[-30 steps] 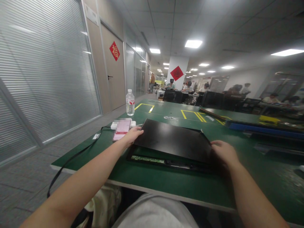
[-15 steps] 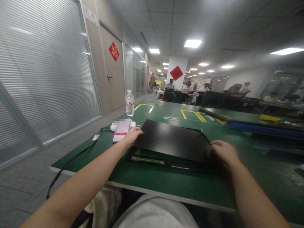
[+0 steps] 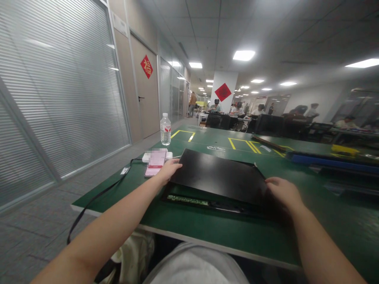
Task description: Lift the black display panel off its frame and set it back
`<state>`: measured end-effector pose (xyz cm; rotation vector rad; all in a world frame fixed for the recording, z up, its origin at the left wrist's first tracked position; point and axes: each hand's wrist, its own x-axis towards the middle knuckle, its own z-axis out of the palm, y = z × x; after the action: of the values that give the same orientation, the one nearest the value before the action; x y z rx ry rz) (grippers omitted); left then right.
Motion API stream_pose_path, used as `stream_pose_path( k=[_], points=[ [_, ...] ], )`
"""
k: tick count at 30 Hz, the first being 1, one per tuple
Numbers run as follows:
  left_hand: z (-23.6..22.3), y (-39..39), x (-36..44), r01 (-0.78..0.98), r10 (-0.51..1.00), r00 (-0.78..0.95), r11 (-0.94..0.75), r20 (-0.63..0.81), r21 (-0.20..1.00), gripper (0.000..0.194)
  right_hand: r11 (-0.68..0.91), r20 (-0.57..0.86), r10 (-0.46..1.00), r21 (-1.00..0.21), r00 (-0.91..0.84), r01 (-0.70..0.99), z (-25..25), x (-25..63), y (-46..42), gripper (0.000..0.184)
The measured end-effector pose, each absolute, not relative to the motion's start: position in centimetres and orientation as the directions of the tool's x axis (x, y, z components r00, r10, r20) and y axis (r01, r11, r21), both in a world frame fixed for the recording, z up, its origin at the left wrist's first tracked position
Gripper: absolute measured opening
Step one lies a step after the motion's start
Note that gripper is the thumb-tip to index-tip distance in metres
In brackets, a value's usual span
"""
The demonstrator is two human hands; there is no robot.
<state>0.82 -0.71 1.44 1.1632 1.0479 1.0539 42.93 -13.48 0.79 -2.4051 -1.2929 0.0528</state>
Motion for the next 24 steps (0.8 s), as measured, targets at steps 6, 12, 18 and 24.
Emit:
stream_pose_path(
  k=[6,12,18,24],
  points=[
    [1.2,-0.5,0.7,-0.081,0.982,0.173,0.089,-0.074,0.993,0.039,-0.497,0.134,0.826,-0.285,0.547,0.820,1.5,41.8,-13.7,0.034],
    [1.8,-0.9,0.8,-0.049,0.985,0.156,0.079,-0.071,0.996,0.034,-0.503,0.109,0.834,-0.253,0.541,0.826,1.7,41.3,-13.7,0.036],
    [2.2,-1.3,1.0,-0.027,0.983,0.161,0.094,-0.088,0.995,0.034,-0.499,0.104,0.841,-0.228,0.530,0.836,1.4,41.8,-13.5,0.039],
    [2.4,-1.7,1.0,-0.019,0.985,0.151,0.082,-0.079,0.996,0.033,-0.521,0.123,0.813,-0.282,0.569,0.806,1.1,42.1,-13.6,0.038]
  ],
)
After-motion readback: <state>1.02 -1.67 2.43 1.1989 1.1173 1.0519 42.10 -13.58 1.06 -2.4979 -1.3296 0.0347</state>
